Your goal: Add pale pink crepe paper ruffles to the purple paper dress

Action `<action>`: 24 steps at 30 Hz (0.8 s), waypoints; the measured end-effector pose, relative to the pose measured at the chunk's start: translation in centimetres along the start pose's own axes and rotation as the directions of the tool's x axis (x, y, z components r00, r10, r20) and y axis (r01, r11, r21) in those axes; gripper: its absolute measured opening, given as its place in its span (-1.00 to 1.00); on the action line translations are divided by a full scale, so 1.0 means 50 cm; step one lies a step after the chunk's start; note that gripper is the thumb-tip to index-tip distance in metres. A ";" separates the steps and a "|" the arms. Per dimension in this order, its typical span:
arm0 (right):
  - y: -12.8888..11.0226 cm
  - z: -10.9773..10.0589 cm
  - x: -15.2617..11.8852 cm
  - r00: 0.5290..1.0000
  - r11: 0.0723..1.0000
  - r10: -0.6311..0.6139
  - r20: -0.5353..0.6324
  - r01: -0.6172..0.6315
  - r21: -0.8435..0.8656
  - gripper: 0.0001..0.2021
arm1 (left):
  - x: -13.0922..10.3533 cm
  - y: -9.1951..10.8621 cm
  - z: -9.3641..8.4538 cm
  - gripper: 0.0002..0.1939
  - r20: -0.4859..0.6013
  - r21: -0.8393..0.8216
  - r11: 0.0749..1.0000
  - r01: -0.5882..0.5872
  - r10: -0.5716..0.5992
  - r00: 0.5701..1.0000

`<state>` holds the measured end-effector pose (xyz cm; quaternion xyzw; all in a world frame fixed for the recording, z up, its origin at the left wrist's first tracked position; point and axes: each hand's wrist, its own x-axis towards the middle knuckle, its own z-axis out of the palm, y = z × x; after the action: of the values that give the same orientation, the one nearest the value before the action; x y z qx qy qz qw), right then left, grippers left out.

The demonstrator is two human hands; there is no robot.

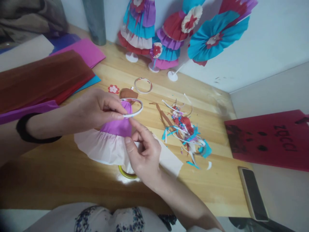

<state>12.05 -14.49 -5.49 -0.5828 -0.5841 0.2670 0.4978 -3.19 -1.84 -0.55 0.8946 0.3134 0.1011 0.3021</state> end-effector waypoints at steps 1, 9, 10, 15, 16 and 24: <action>0.000 0.000 0.000 1.000 1.000 -0.008 0.000 0.008 0.003 -0.60 | 0.000 0.001 -0.001 -0.71 -0.003 -0.062 0.998 0.012 -0.012 1.000; 0.001 -0.001 0.000 0.999 0.998 -0.043 0.002 0.043 -0.039 -0.58 | -0.001 -0.005 0.005 -0.73 -0.027 -0.150 0.989 0.005 -0.009 1.000; 0.002 0.000 0.000 0.999 0.998 -0.039 0.000 0.039 -0.049 -0.58 | -0.001 -0.005 0.005 -0.74 -0.035 -0.150 0.989 0.002 -0.008 0.999; 0.007 0.004 -0.001 1.000 0.997 -0.020 0.004 0.020 -0.077 -0.62 | -0.001 0.003 0.000 -0.74 -0.033 -0.083 0.997 -0.008 0.006 0.999; 0.007 0.004 -0.002 1.000 0.997 -0.022 0.004 0.022 -0.077 -0.63 | -0.002 0.005 -0.001 -0.71 -0.027 -0.065 0.998 -0.011 0.009 1.000; 0.005 0.005 -0.001 1.000 0.996 -0.009 0.017 0.011 -0.091 -0.64 | -0.002 -0.002 0.006 -0.65 -0.039 -0.074 0.996 -0.053 0.050 0.998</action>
<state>11.92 -14.44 -5.83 -0.5996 -0.6028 0.2425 0.4673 -3.17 -1.98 -0.86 0.8884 0.2918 0.1372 0.3267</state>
